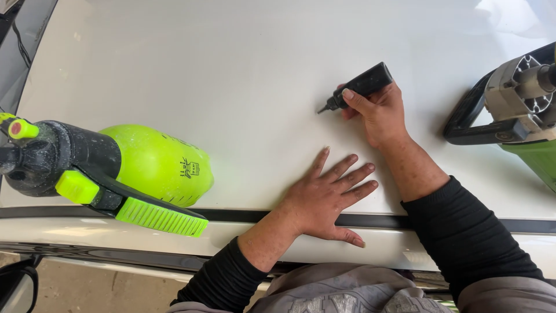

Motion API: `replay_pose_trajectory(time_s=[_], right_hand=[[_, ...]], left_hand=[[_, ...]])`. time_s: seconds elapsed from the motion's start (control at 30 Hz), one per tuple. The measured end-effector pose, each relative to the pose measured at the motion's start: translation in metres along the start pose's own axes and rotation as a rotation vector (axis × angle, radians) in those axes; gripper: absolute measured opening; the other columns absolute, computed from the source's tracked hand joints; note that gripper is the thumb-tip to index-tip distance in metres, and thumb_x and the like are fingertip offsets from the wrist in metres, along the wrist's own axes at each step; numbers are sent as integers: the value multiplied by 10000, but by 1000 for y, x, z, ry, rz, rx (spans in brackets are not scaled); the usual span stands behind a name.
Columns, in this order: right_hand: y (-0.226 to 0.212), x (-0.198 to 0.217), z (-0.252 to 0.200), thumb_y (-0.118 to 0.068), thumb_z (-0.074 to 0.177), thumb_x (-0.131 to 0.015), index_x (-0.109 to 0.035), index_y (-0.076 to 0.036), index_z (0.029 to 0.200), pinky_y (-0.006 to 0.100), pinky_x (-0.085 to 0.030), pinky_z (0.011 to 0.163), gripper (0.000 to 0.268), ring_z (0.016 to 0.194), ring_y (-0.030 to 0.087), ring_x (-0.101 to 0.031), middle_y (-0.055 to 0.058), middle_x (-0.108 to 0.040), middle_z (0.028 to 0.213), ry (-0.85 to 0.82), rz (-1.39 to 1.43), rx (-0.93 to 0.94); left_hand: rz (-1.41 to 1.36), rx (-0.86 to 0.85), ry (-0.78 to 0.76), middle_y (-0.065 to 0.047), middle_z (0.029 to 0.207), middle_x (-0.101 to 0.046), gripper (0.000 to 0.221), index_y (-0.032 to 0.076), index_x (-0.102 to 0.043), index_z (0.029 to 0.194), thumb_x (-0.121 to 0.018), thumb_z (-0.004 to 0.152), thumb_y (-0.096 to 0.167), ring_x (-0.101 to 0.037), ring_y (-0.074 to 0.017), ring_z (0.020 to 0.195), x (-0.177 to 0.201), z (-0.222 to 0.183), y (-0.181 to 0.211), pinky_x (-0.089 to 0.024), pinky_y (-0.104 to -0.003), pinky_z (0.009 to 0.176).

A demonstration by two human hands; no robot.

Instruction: The person sprays a liquid onto the hood of a white car using a green pressure sprayer, then uses a green electric polisher with a round pad to buff the surface. They pause to apply a small amount of liquid from a black bottle and resume polishing the hood.

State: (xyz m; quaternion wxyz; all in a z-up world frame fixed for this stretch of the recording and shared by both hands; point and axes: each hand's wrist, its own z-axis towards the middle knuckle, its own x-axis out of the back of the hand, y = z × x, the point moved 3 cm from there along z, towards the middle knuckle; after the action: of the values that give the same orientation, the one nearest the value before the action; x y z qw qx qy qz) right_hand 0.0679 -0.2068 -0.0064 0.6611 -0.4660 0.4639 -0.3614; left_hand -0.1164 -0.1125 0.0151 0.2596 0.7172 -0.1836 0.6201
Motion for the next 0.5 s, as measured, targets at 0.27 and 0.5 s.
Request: replay_pose_trajectory(time_s=[0.27, 0.5], right_hand=[[8, 9, 1, 108, 773, -851, -598, -7, 899, 290, -551, 390, 305, 520, 231, -666, 177, -699, 776, -75, 21, 33], [10, 12, 0, 101, 775, -854, -605, -37, 904, 258, -556, 424, 313, 550, 213, -677, 153, -712, 773, -100, -15, 20]], left_hand=[[-23, -4, 52, -54, 1717, -209, 1103, 267, -279, 1616, -343, 757, 956, -209, -321, 1580, -4, 0, -2, -137, -640, 1267], [-71, -13, 80, -63, 1717, -228, 1085, 270, -302, 1612, -389, 764, 941, -235, -317, 1581, -8, 1, -3, -156, -594, 1284]])
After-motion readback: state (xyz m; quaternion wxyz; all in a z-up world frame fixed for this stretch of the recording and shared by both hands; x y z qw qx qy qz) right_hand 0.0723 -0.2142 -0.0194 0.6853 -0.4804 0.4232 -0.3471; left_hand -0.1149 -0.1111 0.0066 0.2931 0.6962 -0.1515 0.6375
